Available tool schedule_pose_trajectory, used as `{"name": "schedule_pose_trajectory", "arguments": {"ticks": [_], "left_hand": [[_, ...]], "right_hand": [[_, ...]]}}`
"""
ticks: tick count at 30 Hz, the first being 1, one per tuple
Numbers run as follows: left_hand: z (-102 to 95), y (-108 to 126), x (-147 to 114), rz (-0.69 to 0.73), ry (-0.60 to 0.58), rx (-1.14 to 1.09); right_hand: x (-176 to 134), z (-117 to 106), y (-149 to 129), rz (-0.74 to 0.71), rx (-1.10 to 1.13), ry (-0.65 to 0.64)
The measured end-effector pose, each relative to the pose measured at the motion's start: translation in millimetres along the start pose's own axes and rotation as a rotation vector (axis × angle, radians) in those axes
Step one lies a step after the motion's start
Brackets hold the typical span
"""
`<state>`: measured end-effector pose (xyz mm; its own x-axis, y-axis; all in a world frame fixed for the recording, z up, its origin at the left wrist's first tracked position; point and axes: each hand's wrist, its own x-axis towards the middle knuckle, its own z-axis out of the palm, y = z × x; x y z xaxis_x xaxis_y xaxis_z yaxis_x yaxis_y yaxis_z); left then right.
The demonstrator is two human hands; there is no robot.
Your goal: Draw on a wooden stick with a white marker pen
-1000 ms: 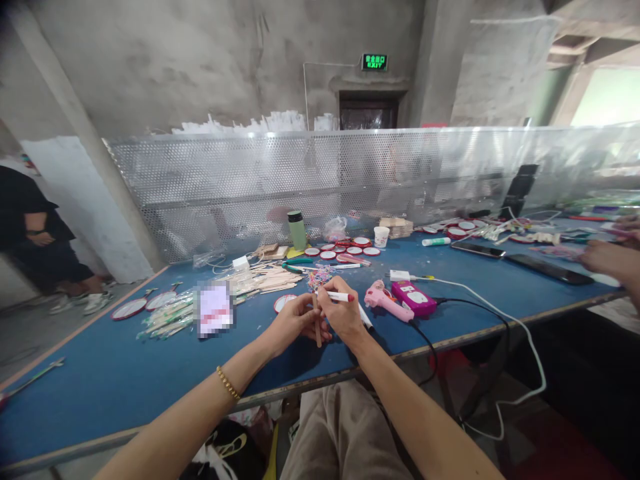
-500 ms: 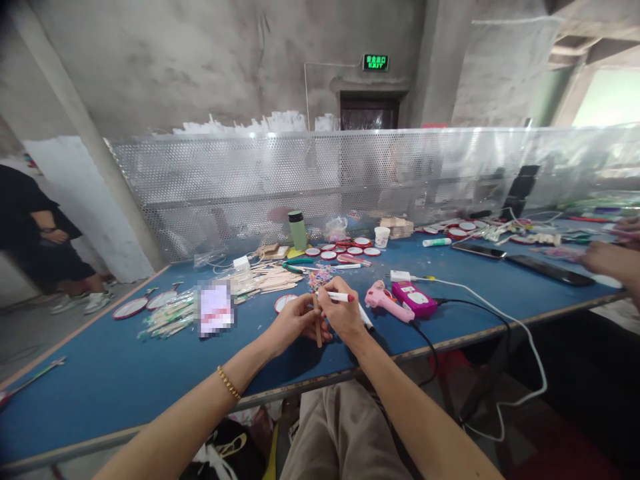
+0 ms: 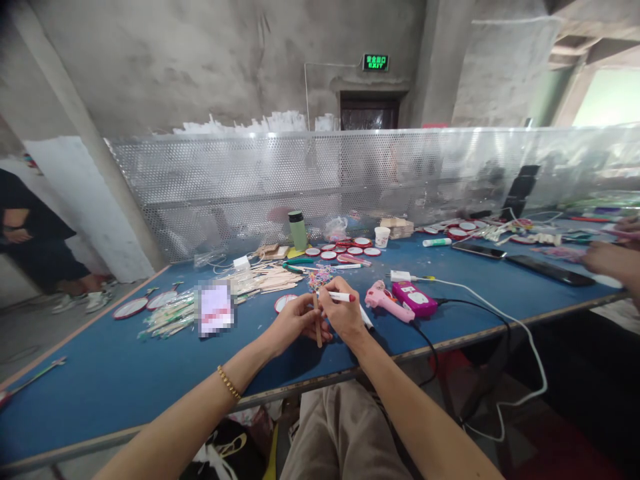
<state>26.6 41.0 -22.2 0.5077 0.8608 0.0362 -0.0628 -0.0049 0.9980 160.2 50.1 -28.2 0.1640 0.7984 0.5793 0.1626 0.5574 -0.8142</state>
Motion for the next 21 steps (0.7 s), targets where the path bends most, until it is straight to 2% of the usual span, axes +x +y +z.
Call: {"name": "schedule_pose_trajectory", "arguments": {"ticks": [21], "left_hand": [[-1.8,-2.7,0.7,-0.024,0.005,-0.023]], "right_hand": [[-0.1,0.0,-1.4,0.000,0.006,0.001]]}}
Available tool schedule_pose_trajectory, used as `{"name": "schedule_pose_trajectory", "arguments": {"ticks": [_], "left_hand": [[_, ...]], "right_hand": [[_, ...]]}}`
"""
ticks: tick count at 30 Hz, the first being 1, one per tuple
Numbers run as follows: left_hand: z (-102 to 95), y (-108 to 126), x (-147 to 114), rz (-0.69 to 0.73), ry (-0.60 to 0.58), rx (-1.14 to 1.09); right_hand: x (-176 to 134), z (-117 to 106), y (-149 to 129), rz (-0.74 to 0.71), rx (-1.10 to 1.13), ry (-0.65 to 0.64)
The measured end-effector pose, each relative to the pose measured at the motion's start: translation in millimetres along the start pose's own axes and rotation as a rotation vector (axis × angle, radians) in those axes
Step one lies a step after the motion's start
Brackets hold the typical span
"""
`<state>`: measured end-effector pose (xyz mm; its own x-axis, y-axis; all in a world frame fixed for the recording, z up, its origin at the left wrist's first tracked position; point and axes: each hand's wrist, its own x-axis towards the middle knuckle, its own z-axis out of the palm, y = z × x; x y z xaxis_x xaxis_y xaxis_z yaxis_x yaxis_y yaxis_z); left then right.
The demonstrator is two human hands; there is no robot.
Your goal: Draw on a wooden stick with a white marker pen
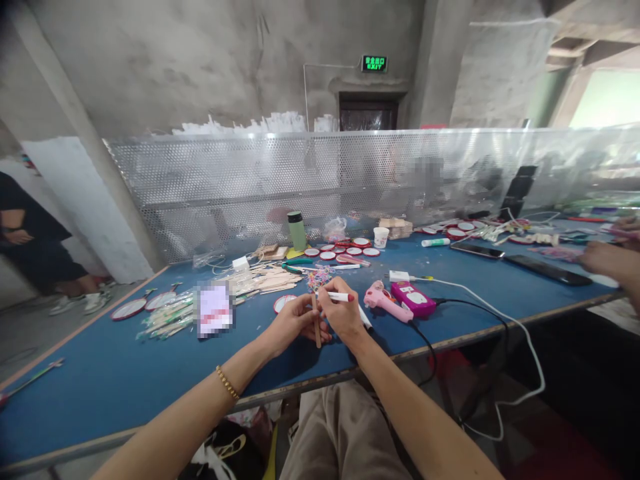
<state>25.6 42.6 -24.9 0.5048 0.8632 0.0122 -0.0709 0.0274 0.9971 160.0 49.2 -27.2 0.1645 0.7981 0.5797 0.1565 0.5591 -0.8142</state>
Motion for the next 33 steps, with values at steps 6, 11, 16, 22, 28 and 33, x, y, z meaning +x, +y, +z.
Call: {"name": "schedule_pose_trajectory", "arguments": {"ticks": [6,11,16,22,28,33], "left_hand": [[-1.4,-1.6,0.8,0.000,-0.008,-0.017],[-0.4,0.7,-0.1,-0.007,-0.003,-0.018],[0.4,2.5,-1.4,-0.003,-0.003,-0.007],[0.1,1.8,-1.2,-0.007,-0.004,-0.007],[-0.1,1.7,-0.9,-0.003,-0.007,0.000],[0.8,3.2,-1.9,0.004,-0.010,-0.009]], "right_hand": [[0.5,-0.1,-1.6,0.011,0.002,0.008],[-0.2,-0.3,-3.3,0.014,0.027,0.019],[0.4,0.0,-3.8,0.022,0.023,0.014],[0.1,-0.6,-3.8,0.012,0.011,0.008],[-0.5,-0.8,-1.9,0.019,0.034,0.018],[-0.7,-0.8,-1.6,0.013,0.036,0.001]]}}
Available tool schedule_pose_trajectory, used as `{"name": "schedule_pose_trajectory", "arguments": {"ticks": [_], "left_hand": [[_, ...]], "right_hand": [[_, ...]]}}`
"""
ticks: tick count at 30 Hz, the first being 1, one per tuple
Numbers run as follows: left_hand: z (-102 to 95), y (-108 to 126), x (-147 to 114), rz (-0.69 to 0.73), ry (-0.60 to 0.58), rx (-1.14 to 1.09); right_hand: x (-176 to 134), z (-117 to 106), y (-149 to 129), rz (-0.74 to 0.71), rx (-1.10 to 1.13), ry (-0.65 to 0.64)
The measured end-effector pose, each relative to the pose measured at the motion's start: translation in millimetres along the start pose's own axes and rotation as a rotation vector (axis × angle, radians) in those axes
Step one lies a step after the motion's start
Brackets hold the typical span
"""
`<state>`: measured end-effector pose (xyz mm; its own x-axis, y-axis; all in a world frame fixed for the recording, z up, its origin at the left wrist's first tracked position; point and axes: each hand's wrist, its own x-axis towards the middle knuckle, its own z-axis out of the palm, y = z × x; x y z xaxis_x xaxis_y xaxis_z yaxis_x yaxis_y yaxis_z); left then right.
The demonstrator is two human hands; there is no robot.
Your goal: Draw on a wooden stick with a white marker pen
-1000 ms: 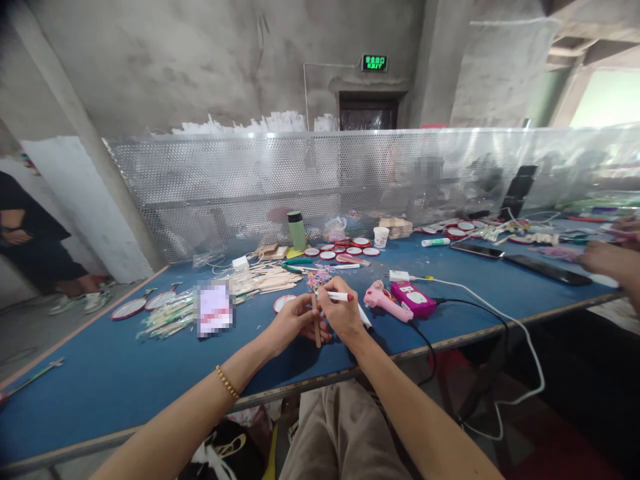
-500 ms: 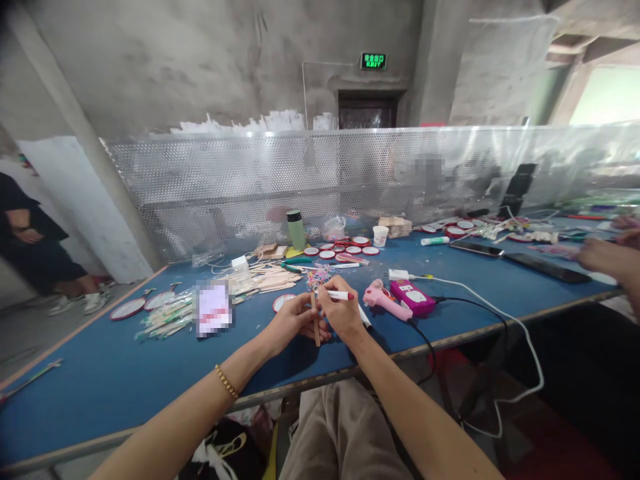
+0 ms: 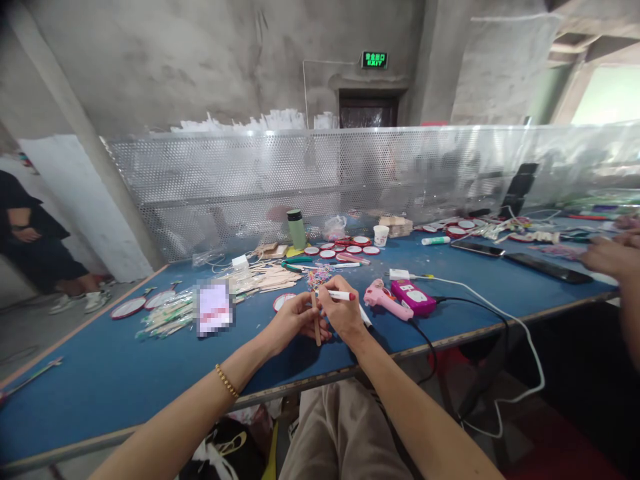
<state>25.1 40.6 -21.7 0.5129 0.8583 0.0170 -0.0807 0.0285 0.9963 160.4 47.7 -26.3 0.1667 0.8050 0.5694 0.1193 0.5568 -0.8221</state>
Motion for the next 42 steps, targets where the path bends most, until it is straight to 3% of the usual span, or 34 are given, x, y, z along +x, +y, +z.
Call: {"name": "schedule_pose_trajectory", "arguments": {"ticks": [42], "left_hand": [[0.3,-3.5,2.7,0.039,0.011,0.056]], "right_hand": [[-0.3,1.4,4.3,-0.038,-0.022,-0.022]]}}
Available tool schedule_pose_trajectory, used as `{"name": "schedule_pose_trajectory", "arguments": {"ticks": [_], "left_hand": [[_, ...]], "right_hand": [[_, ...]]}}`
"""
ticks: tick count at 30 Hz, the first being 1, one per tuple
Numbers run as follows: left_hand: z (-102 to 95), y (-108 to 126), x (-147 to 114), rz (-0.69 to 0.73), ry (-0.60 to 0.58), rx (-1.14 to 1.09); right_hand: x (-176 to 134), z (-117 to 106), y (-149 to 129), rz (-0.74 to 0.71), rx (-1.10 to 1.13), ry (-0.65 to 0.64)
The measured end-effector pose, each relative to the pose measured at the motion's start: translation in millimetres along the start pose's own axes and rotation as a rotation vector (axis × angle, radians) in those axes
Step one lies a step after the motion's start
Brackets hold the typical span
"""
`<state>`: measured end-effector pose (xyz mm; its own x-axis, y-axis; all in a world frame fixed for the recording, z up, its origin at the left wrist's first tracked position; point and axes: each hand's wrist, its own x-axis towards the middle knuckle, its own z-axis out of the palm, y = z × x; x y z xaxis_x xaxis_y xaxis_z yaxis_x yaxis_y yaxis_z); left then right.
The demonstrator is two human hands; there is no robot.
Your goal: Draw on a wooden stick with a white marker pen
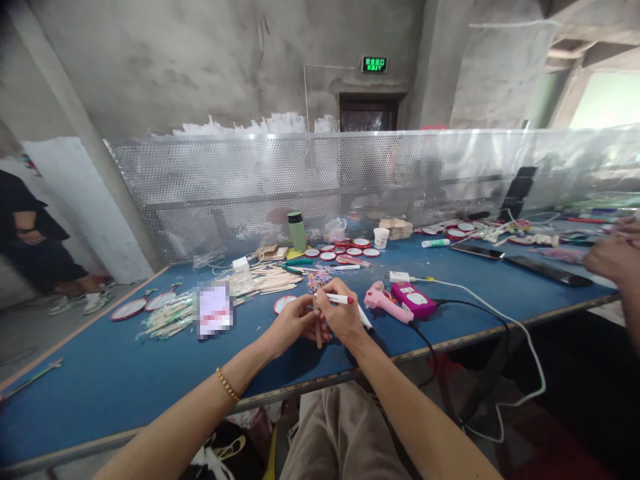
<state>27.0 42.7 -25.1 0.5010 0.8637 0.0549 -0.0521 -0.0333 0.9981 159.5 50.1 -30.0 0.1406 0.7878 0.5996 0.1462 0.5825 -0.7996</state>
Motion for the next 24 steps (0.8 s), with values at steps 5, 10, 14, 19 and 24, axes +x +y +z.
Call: {"name": "schedule_pose_trajectory", "arguments": {"ticks": [5,10,14,19,24], "left_hand": [[0.4,1.0,-0.1,-0.007,-0.003,-0.001],[-0.2,0.4,-0.1,-0.001,-0.007,-0.003],[-0.7,0.3,-0.2,-0.003,-0.014,-0.014],[-0.8,0.2,-0.6,0.006,-0.019,-0.014],[-0.3,0.2,-0.6,0.002,-0.014,-0.006]], "right_hand": [[0.1,0.6,-1.5,-0.007,-0.010,0.008],[0.2,0.9,-1.3,0.017,-0.006,0.005],[0.2,-0.1,-2.0,0.014,-0.006,0.006],[0.2,-0.5,-3.8,0.019,-0.009,0.008],[0.0,-0.2,-4.9,0.027,-0.018,0.008]]}}
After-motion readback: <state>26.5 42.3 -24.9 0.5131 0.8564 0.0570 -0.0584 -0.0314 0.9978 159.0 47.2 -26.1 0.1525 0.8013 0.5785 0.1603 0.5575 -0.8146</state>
